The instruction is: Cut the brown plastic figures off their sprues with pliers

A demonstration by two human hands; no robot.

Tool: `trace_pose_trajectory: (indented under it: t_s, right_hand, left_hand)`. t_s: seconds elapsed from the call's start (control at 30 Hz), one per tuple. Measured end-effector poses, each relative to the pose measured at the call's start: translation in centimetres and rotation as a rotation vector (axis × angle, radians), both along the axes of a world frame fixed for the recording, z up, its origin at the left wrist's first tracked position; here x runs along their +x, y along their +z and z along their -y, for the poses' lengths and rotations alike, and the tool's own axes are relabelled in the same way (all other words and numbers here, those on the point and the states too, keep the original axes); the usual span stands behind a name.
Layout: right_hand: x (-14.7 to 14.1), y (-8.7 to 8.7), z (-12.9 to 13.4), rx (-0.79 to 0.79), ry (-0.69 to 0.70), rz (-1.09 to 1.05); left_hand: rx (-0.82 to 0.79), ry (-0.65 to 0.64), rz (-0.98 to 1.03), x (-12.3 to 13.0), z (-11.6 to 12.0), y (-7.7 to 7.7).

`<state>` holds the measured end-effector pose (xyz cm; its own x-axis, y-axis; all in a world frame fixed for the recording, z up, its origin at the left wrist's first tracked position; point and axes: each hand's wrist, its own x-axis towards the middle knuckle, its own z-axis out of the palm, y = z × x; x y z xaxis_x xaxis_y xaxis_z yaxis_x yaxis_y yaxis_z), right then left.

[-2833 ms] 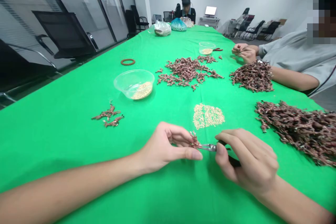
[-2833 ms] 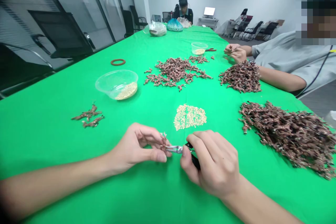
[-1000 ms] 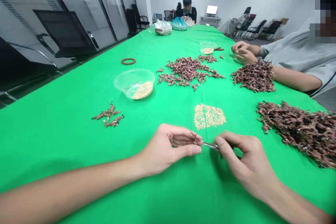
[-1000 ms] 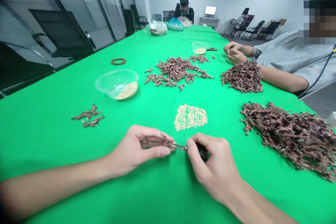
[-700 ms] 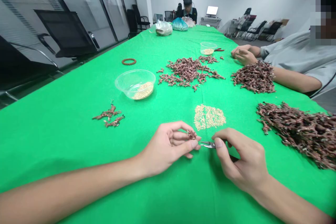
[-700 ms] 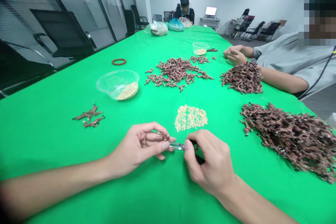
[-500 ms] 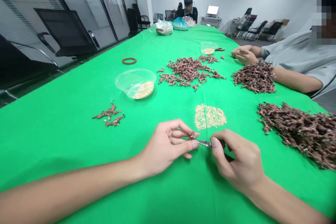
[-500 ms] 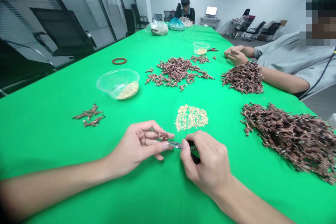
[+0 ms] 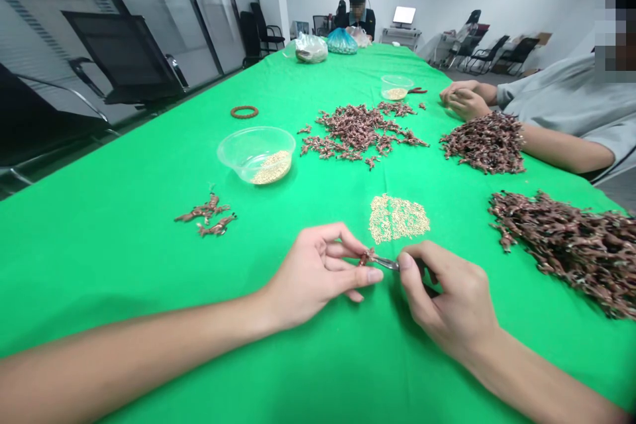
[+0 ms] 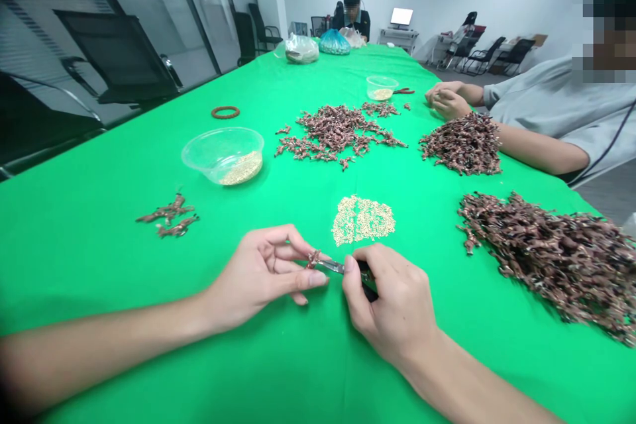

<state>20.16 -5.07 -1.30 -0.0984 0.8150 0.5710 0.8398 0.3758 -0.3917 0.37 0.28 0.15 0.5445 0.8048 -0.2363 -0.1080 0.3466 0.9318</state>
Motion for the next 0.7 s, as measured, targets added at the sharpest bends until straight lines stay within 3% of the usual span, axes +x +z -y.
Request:
trace_pose_trajectory:
  t_s: [0.7]
  right_hand:
    - [0.0,-0.19,0.0,0.0,-0.007,0.002]
  left_hand:
    - [0.024,-0.01,-0.012,-0.04,0.04,0.11]
